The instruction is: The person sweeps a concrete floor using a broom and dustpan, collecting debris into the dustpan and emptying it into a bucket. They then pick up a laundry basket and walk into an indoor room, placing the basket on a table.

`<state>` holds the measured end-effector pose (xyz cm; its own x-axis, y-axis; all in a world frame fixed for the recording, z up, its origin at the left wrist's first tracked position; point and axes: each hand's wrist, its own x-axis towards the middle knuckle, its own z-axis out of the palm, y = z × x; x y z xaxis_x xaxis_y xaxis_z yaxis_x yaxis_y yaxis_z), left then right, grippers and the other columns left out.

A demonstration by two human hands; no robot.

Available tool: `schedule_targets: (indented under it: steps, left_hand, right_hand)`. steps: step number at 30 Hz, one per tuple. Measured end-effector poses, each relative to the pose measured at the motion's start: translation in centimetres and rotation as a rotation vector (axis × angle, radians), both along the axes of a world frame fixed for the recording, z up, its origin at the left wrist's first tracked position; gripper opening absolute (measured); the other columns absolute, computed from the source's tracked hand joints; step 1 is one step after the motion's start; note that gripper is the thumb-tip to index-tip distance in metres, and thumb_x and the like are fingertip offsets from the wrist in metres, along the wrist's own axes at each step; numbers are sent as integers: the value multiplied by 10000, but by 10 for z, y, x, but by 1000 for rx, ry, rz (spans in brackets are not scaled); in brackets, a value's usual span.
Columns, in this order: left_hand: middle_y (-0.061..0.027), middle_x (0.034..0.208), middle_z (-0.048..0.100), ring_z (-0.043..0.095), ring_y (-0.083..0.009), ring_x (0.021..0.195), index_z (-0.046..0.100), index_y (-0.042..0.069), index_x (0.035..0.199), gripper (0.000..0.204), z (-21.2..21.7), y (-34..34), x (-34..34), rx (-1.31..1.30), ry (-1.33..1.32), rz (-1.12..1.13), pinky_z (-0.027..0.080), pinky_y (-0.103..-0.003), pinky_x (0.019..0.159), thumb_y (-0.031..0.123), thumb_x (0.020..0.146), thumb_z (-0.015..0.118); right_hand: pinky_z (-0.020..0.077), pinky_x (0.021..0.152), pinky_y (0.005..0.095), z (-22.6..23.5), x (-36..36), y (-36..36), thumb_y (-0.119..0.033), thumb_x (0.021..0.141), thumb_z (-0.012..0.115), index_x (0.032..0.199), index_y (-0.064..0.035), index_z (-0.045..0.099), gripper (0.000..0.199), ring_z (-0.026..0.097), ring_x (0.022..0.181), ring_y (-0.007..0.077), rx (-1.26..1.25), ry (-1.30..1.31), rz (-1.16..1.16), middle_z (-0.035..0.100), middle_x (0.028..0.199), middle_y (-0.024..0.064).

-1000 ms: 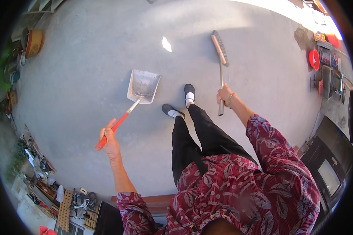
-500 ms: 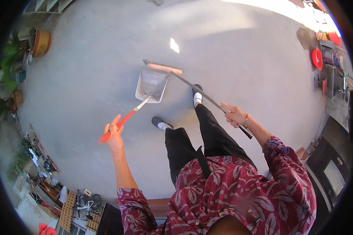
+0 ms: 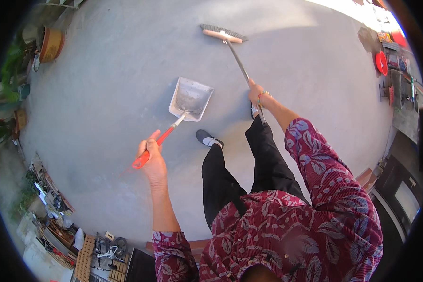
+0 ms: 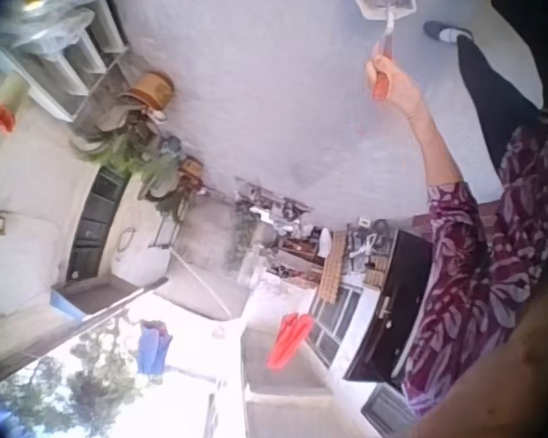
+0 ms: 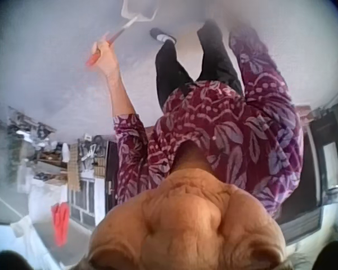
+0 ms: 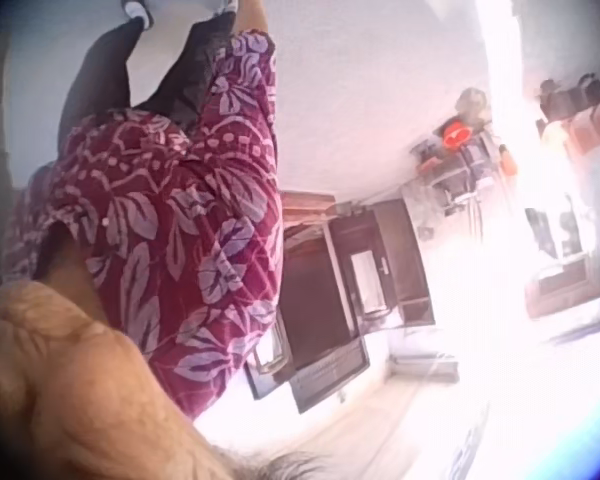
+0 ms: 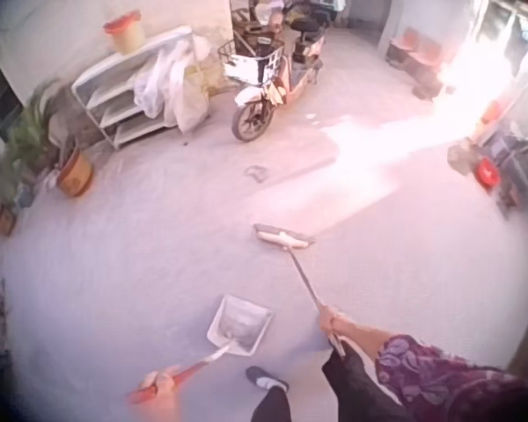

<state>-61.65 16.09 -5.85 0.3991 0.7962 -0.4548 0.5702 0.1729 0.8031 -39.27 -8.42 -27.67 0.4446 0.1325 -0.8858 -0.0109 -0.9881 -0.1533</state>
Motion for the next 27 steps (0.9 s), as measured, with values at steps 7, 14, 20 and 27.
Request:
schedule_targets:
  steps: [7, 14, 20, 27]
  left_hand:
    - [-168, 936, 613, 577, -183, 787, 494, -51, 718, 194, -15, 11, 12, -51, -33, -223, 440, -279, 665, 101, 816, 423]
    - [-162, 1007, 587, 553, -209, 916, 474, -35, 726, 207, -14, 45, -44, -125, -68, -61, 449, -372, 817, 125, 842, 408]
    - [-225, 1003, 568, 546, -254, 945, 384, 3, 655, 196, 9, 58, -86, -61, -88, 56, 470, -417, 807, 110, 820, 386]
    - [-236, 993, 568, 551, -258, 926, 354, 22, 628, 196, 1, 65, -107, -6, -52, 142, 486, -408, 782, 99, 805, 389]
  right_hand:
    - [365, 343, 235, 108, -142, -79, -51, 783, 400, 1334, -173, 294, 574, 442, 380, 131, 258, 439, -452, 455, 591, 55]
    - [317, 323, 251, 158, -153, -133, -65, 792, 396, 1359, -194, 222, 607, 339, 365, 94, 262, 283, -778, 415, 579, 18]
    - [381, 372, 270, 104, -25, -64, -74, 811, 362, 1340, -157, 239, 549, 399, 428, 113, 293, 2, -722, 426, 603, 32]
    - [372, 360, 280, 38, 39, 70, -26, 791, 343, 1089, -83, 405, 309, 428, 440, 132, 376, -52, -606, 415, 568, 43]
